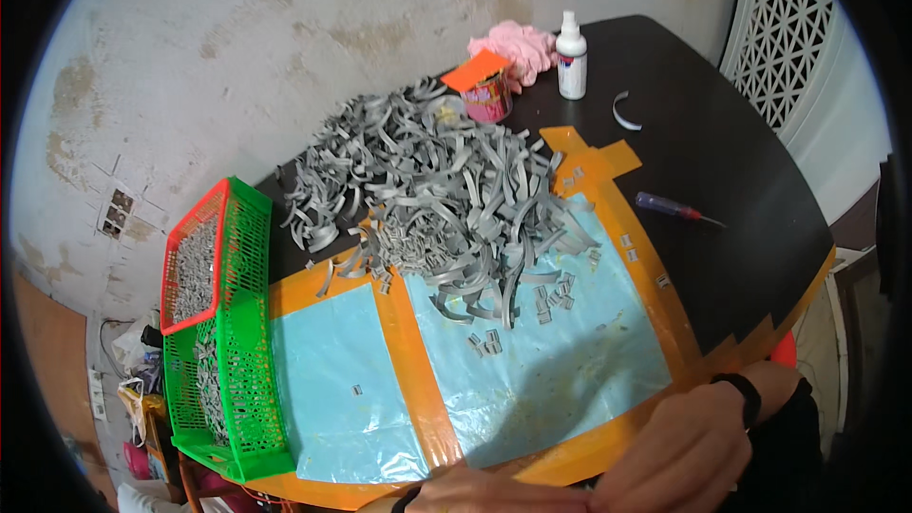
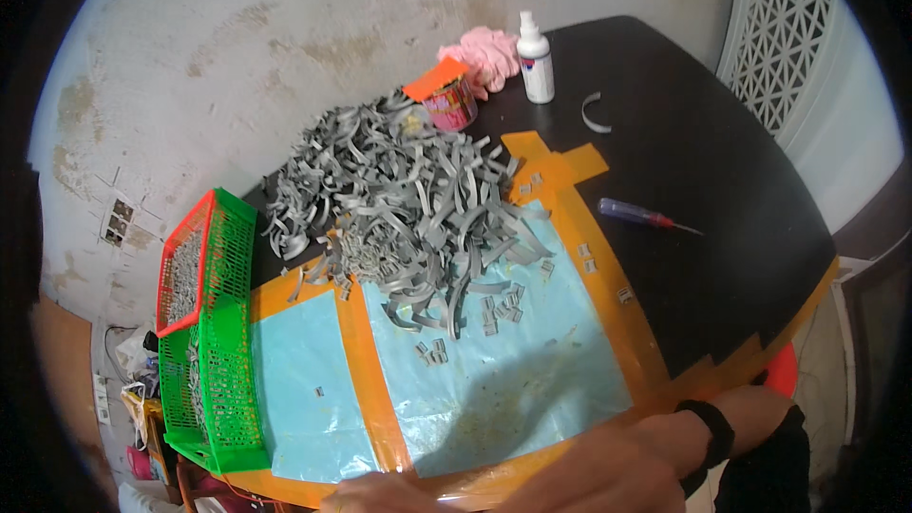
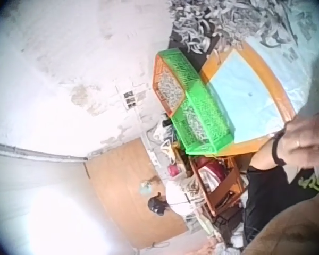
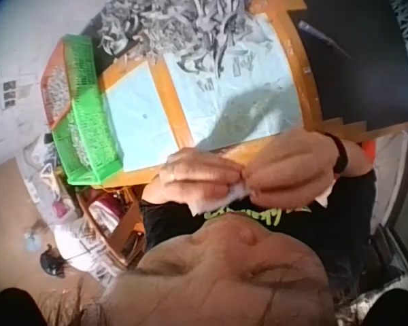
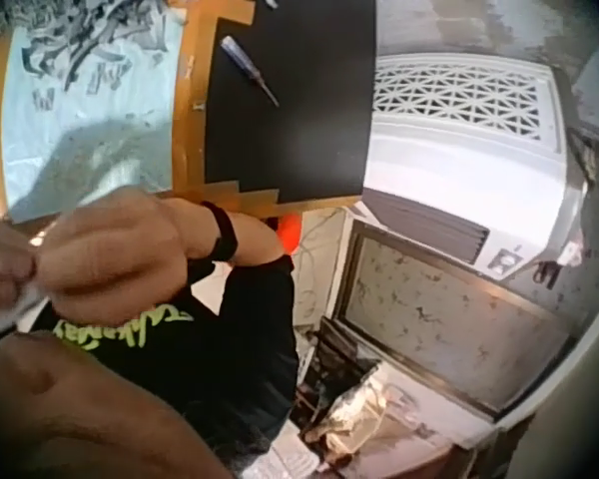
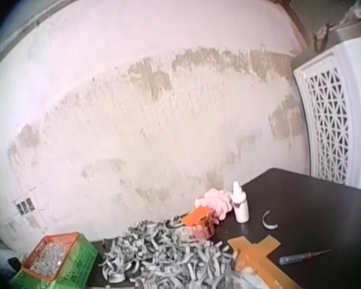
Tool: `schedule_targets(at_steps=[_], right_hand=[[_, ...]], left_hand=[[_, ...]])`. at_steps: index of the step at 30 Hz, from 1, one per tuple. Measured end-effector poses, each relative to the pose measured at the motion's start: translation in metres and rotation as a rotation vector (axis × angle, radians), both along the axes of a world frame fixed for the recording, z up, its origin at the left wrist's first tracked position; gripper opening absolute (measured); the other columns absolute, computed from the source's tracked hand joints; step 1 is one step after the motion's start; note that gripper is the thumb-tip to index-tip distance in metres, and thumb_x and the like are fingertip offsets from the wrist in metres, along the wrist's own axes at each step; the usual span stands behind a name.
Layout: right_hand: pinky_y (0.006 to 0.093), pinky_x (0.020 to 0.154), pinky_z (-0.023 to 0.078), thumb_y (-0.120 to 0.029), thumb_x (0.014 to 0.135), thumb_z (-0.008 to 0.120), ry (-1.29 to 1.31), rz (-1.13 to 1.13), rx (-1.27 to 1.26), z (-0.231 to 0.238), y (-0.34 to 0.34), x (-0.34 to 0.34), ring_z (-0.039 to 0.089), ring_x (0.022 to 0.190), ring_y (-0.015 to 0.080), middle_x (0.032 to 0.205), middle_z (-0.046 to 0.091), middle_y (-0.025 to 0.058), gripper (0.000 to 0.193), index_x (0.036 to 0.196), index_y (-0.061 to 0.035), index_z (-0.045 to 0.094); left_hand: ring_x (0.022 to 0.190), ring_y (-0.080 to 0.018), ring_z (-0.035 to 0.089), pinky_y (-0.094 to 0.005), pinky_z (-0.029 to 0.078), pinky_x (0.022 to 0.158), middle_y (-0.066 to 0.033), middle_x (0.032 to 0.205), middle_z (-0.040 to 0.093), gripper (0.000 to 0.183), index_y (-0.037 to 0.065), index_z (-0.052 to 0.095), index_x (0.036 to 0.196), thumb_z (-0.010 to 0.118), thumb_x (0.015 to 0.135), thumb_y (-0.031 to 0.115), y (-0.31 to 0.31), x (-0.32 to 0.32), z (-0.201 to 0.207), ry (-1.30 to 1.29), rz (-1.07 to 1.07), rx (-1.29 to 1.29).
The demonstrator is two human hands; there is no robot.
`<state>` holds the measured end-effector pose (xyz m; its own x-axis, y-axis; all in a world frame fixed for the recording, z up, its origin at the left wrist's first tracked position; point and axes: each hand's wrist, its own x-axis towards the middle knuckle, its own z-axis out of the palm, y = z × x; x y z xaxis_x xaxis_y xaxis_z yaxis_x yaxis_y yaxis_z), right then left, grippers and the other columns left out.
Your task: The recorder is assembling small grey leather or fabric components for shoe manufacturing, possibly inserting clips or decorative elements.
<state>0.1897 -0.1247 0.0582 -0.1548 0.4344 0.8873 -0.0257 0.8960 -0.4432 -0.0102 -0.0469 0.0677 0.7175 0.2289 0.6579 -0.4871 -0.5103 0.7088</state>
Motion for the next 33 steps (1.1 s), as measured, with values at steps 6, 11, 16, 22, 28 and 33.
schedule_targets(at_steps=[6,11,16,22,28,33], right_hand=[[0.0264,0.071,0.057,0.009,0.074,0.067,0.052,-0.006,0.032,-0.010,0.000,-0.004,0.066,0.077,0.0225,0.091,0.062,0.0125,0.009,0.076,-0.0004,0.066],[0.0273,0.073,0.057,0.007,0.077,0.066,0.052,0.007,0.004,-0.016,-0.001,-0.001,0.066,0.081,0.0224,0.092,0.062,0.0132,0.009,0.077,-0.0017,0.067],[0.0264,0.072,0.058,0.009,0.074,0.068,0.081,-0.006,0.000,-0.016,-0.003,-0.005,0.066,0.077,0.0210,0.088,0.063,0.0123,0.011,0.075,-0.0016,0.065],[0.0252,0.070,0.058,0.011,0.074,0.067,0.117,0.010,0.048,-0.021,0.001,-0.004,0.065,0.076,0.0207,0.085,0.063,0.0113,0.012,0.074,-0.0013,0.064],[0.0261,0.071,0.057,0.011,0.073,0.067,0.056,-0.054,0.099,-0.021,0.002,-0.003,0.066,0.076,0.0209,0.085,0.063,0.0109,0.013,0.074,-0.0016,0.064],[0.0262,0.071,0.057,0.008,0.076,0.066,0.046,-0.059,0.060,-0.019,0.001,-0.003,0.066,0.079,0.0213,0.087,0.064,0.0108,0.010,0.075,-0.0020,0.064]], left_hand=[[0.082,-0.0349,0.067,-0.0349,0.060,0.061,-0.0238,0.092,0.064,0.007,-0.006,0.058,0.084,0.063,0.080,-0.004,0.015,0.014,-0.016,-0.231,-0.144,-0.095],[0.076,-0.0342,0.068,-0.0339,0.059,0.057,-0.0245,0.090,0.065,0.005,-0.004,0.053,0.082,0.057,0.083,-0.006,0.010,0.012,-0.011,-0.118,-0.140,-0.232],[0.075,-0.0338,0.068,-0.0326,0.058,0.054,-0.0245,0.088,0.066,0.005,-0.002,0.050,0.083,0.053,0.085,-0.005,0.019,0.015,-0.020,-0.202,-0.295,-0.193],[0.079,-0.0334,0.069,-0.0304,0.055,0.050,-0.0242,0.089,0.067,0.003,-0.001,0.051,0.087,0.053,0.086,-0.004,0.019,0.010,-0.023,-0.103,-0.317,-0.294],[0.076,-0.0337,0.069,-0.0313,0.056,0.051,-0.0237,0.088,0.067,0.004,-0.002,0.051,0.088,0.054,0.086,-0.004,0.016,0.014,-0.023,-0.158,-0.237,-0.289],[0.075,-0.0337,0.069,-0.0325,0.057,0.053,-0.0241,0.091,0.066,0.006,-0.002,0.050,0.089,0.053,0.085,-0.006,0.015,0.013,-0.025,-0.184,-0.168,-0.247]])
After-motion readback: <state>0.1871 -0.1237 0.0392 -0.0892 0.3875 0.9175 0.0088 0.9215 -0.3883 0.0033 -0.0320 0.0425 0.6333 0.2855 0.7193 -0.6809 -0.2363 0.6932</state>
